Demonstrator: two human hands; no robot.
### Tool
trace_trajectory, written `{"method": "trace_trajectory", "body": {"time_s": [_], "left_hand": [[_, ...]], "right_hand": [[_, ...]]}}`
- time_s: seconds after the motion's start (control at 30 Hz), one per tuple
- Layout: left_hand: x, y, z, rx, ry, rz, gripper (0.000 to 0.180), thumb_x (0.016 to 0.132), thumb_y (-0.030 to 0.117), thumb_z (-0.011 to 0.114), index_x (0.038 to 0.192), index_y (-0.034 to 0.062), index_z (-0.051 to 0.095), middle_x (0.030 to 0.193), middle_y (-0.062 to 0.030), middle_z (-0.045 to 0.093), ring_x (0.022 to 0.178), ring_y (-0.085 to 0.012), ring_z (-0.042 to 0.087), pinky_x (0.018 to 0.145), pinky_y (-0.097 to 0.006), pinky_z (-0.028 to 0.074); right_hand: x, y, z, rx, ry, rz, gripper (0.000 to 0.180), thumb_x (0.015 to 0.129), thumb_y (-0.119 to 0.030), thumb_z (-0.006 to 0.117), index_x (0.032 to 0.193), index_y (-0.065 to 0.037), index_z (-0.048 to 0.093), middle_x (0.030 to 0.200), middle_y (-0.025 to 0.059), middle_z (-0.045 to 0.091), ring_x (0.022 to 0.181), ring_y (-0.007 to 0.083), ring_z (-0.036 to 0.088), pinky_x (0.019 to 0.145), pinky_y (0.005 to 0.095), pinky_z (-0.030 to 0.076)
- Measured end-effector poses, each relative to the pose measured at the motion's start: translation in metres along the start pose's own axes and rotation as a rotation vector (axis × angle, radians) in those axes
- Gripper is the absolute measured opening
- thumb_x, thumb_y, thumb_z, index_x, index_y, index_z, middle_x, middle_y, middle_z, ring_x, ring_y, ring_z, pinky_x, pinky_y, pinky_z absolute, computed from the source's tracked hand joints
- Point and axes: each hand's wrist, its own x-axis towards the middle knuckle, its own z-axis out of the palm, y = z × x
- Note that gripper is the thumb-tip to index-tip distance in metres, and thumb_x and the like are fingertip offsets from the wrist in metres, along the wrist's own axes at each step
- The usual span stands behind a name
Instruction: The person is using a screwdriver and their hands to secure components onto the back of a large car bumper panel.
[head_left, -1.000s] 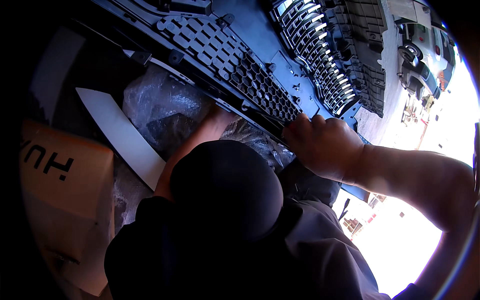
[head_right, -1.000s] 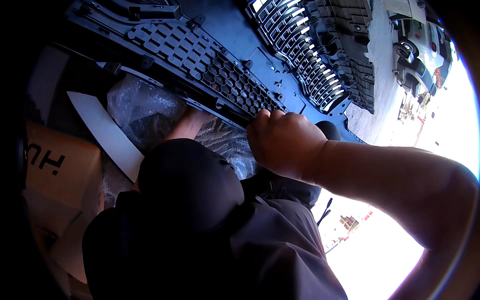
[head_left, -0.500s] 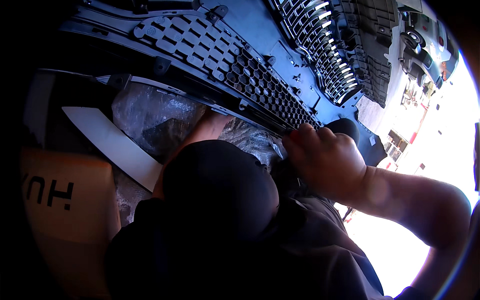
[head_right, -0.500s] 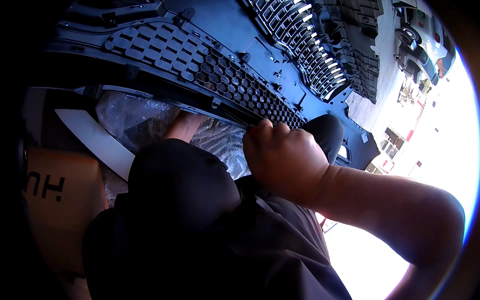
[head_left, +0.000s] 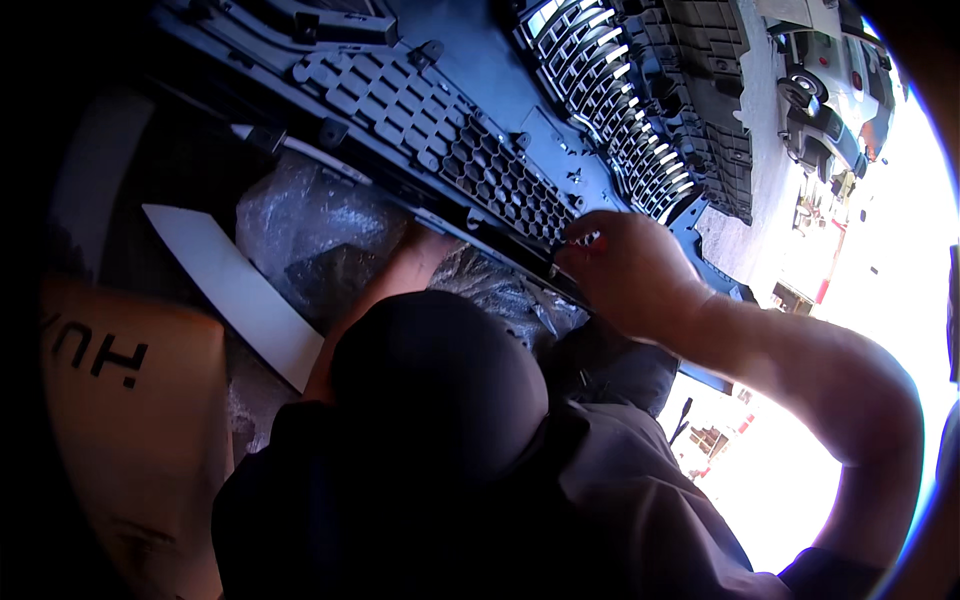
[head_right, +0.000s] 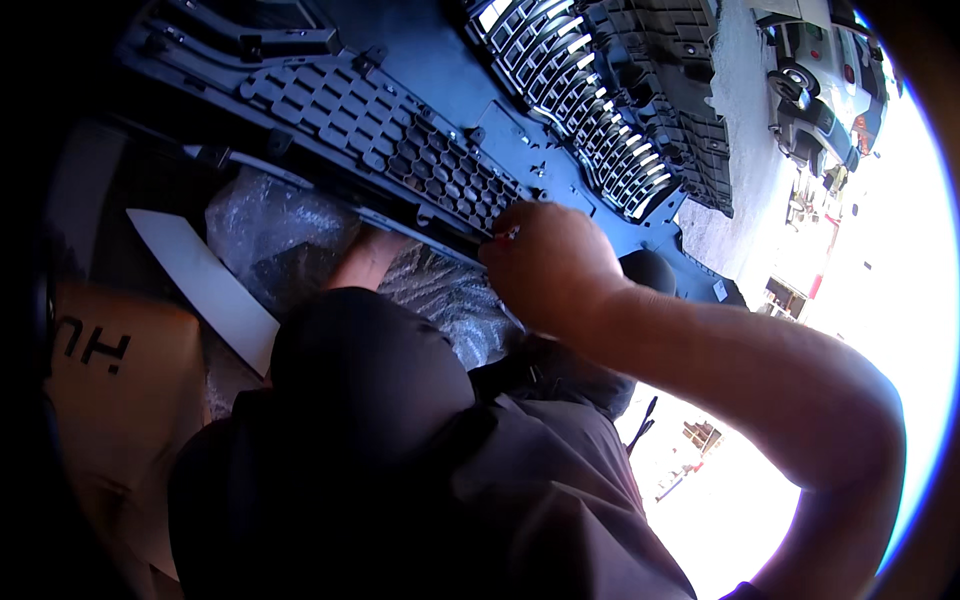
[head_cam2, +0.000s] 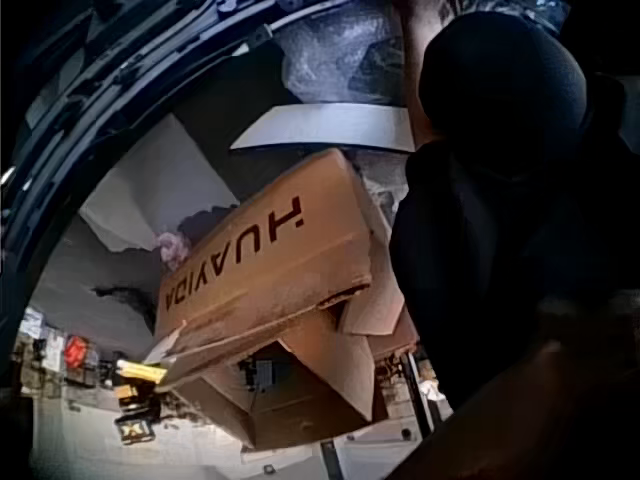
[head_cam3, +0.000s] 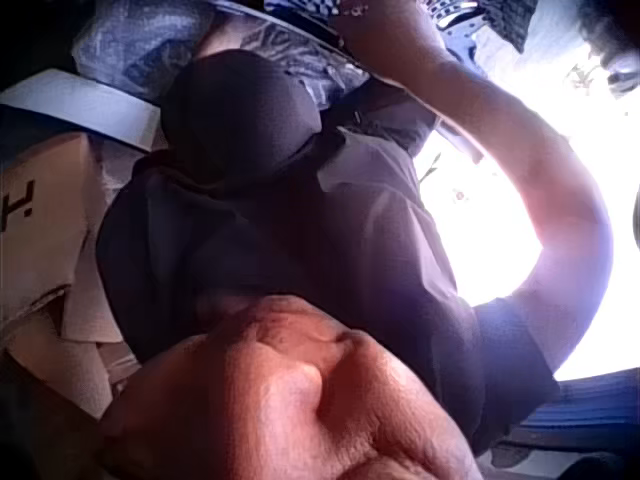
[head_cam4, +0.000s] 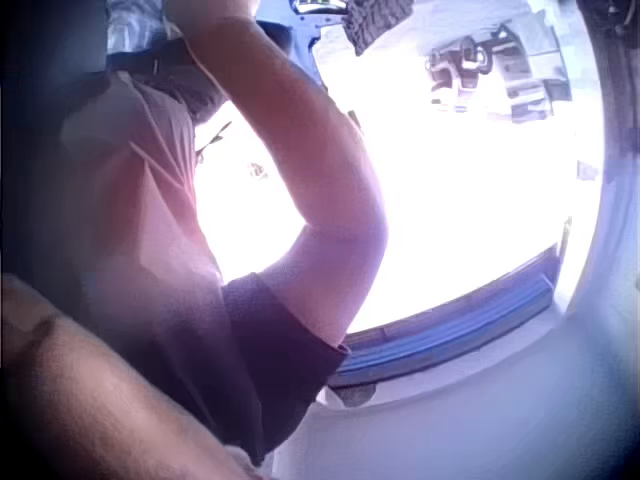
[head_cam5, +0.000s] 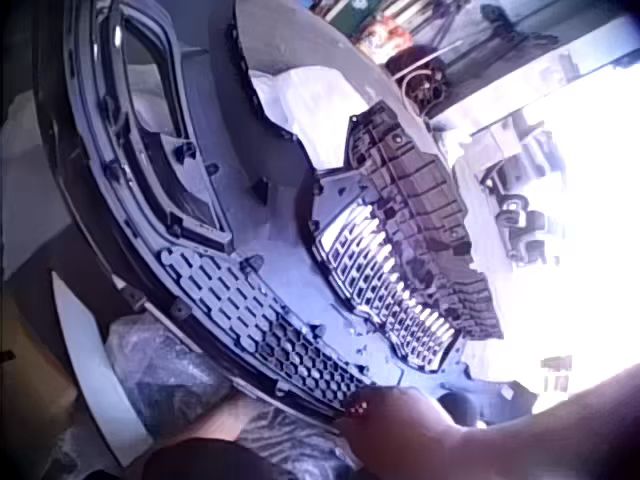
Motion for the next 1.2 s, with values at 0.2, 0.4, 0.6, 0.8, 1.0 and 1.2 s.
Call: {"method": "trace_trajectory", "body": {"time_s": [0.2, 0.4, 0.6, 0.8, 1.0, 1.2], "left_hand": [[-0.011, 0.003, -0.001, -0.017, -0.012, 0.03, 0.07, 0.108, 0.057, 0.04, 0.159, 0.0094, 0.033, 0.157, -0.0115, 0.043, 0.142, -0.0276, 0.046, 0.12, -0.047, 0.037], [-0.012, 0.006, -0.002, 0.021, -0.016, 0.046, 0.069, 0.108, 0.056, 0.041, 0.158, 0.0092, 0.034, 0.156, -0.0115, 0.044, 0.141, -0.0274, 0.046, 0.119, -0.046, 0.038], [-0.017, 0.003, -0.002, 0.016, 0.008, 0.009, 0.069, 0.107, 0.056, 0.041, 0.157, 0.009, 0.035, 0.155, -0.0115, 0.044, 0.141, -0.0272, 0.047, 0.119, -0.046, 0.038], [-0.01, 0.0, -0.005, -0.002, 0.027, -0.012, 0.068, 0.107, 0.055, 0.042, 0.157, 0.0089, 0.035, 0.155, -0.0114, 0.045, 0.14, -0.027, 0.047, 0.118, -0.046, 0.039], [-0.009, -0.003, -0.005, -0.034, 0.027, -0.041, 0.068, 0.107, 0.055, 0.043, 0.156, 0.0087, 0.036, 0.154, -0.0114, 0.046, 0.14, -0.0268, 0.048, 0.118, -0.046, 0.039], [-0.006, -0.001, -0.007, -0.035, 0.031, -0.028, 0.067, 0.107, 0.055, 0.044, 0.156, 0.0085, 0.037, 0.153, -0.0114, 0.046, 0.139, -0.0266, 0.048, 0.118, -0.045, 0.04]], "right_hand": [[-0.006, -0.005, -0.005, -0.471, 0.094, -0.402, 0.028, 0.088, -0.016, 0.066, 0.106, 0.005, 0.068, 0.102, 0.0218, 0.072, 0.094, 0.0328, 0.074, 0.085, 0.0389, 0.06], [-0.017, 0.014, 0.005, -1.007, 0.132, -0.885, 0.03, 0.091, -0.016, 0.068, 0.115, 0.003, 0.065, 0.095, 0.0152, 0.067, 0.086, 0.0246, 0.072, 0.067, 0.0334, 0.06], [-0.019, 0.008, 0.015, -0.991, 0.046, -0.754, 0.037, 0.094, -0.021, 0.067, 0.125, -0.002, 0.063, 0.099, 0.0144, 0.066, 0.087, 0.026, 0.071, 0.067, 0.0331, 0.06], [-0.009, 0.009, 0.003, -0.803, 0.075, -0.754, 0.026, 0.087, -0.015, 0.07, 0.106, 0.002, 0.066, 0.094, 0.0144, 0.068, 0.086, 0.0225, 0.073, 0.061, 0.0326, 0.06], [-0.009, 0.015, 0.007, -0.525, 0.081, -0.536, 0.021, 0.086, -0.014, 0.069, 0.107, -0.008, 0.071, 0.09, 0.014, 0.071, 0.083, 0.0279, 0.074, 0.073, 0.037, 0.061], [0.004, -0.006, 0.003, 0.104, 0.057, -0.028, 0.023, 0.088, -0.015, 0.066, 0.106, -0.015, 0.08, 0.099, 0.0132, 0.077, 0.087, 0.03, 0.075, 0.082, 0.0382, 0.06]]}}
